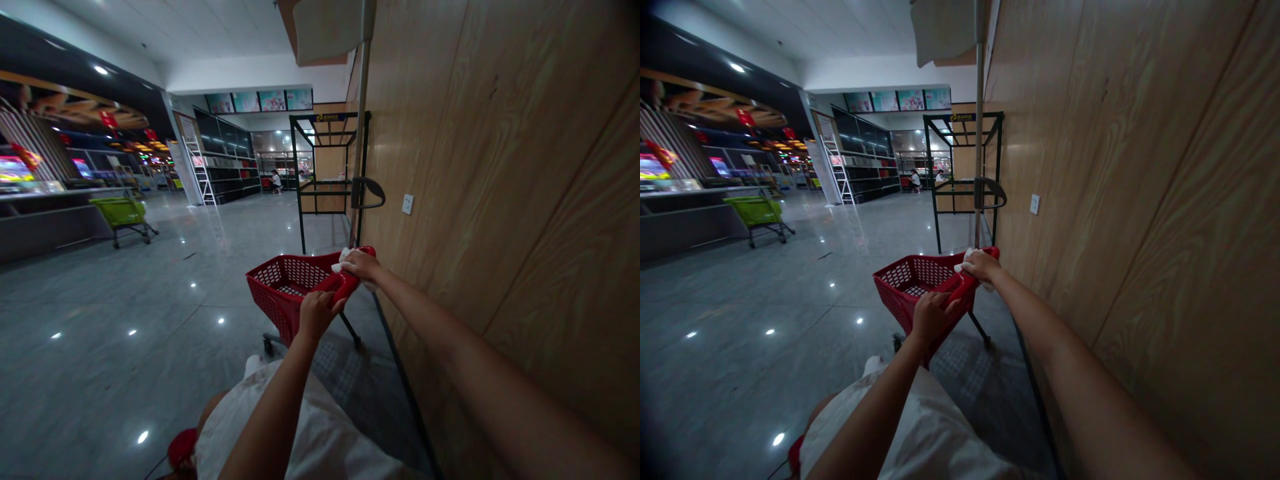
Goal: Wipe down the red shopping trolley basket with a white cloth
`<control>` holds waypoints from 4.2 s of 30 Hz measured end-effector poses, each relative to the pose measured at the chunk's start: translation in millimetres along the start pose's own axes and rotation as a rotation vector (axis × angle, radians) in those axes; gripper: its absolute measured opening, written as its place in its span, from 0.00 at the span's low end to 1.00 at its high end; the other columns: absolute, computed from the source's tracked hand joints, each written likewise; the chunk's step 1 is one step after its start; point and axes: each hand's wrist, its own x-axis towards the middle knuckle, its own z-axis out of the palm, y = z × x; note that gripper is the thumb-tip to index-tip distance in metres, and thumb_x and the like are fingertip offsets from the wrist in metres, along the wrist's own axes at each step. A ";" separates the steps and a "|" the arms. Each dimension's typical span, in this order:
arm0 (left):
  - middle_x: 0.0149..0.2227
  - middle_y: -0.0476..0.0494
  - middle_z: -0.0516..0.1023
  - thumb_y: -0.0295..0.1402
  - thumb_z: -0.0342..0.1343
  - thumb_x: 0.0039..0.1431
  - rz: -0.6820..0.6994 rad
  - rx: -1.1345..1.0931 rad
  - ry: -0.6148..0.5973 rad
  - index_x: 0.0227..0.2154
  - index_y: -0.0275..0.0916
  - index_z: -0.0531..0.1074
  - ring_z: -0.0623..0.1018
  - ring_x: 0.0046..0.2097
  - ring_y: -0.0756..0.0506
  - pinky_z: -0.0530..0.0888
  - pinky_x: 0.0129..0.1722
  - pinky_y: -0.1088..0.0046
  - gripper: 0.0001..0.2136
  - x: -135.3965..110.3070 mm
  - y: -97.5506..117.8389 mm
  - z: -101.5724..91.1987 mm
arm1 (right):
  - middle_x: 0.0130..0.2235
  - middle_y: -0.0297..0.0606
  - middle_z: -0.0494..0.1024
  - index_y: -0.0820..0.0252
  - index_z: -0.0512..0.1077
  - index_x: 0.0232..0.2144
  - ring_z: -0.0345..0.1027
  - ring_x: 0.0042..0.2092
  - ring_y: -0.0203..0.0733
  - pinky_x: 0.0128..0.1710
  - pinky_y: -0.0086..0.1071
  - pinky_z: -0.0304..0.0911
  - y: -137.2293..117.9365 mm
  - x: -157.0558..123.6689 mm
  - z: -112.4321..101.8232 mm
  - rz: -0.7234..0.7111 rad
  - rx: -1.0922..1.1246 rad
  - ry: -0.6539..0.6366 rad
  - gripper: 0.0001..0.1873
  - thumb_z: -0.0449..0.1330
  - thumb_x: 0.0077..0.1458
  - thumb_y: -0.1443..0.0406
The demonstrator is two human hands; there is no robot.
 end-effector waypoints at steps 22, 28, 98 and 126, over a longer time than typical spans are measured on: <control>0.51 0.41 0.76 0.37 0.45 0.63 -0.110 0.252 0.009 0.49 0.40 0.71 0.74 0.51 0.43 0.66 0.52 0.63 0.16 28.2 -42.2 -38.9 | 0.56 0.43 0.70 0.55 0.67 0.56 0.61 0.59 0.46 0.58 0.41 0.56 -78.0 -25.9 12.3 -0.131 0.089 0.127 0.21 0.49 0.64 0.59; 0.54 0.37 0.73 0.37 0.43 0.65 -0.046 0.272 -0.053 0.53 0.38 0.67 0.71 0.55 0.40 0.67 0.51 0.63 0.18 32.1 -24.3 -15.0 | 0.57 0.41 0.69 0.54 0.69 0.54 0.59 0.60 0.43 0.60 0.40 0.54 -67.4 -40.5 11.0 -0.136 0.109 0.147 0.19 0.49 0.65 0.59; 0.59 0.38 0.68 0.36 0.46 0.63 0.109 0.343 0.075 0.51 0.41 0.70 0.61 0.64 0.37 0.52 0.63 0.47 0.17 27.4 -50.4 -50.6 | 0.50 0.42 0.72 0.54 0.74 0.47 0.63 0.55 0.45 0.53 0.42 0.62 -62.2 -113.7 51.4 -0.362 0.106 0.652 0.14 0.52 0.63 0.65; 0.29 0.44 0.78 0.41 0.46 0.64 0.143 0.091 -0.071 0.26 0.39 0.73 0.74 0.35 0.46 0.63 0.43 0.65 0.17 15.3 -21.4 -8.6 | 0.35 0.39 0.77 0.58 0.73 0.35 0.70 0.38 0.41 0.44 0.35 0.62 -34.2 -55.4 82.4 0.095 0.333 0.350 0.18 0.43 0.64 0.63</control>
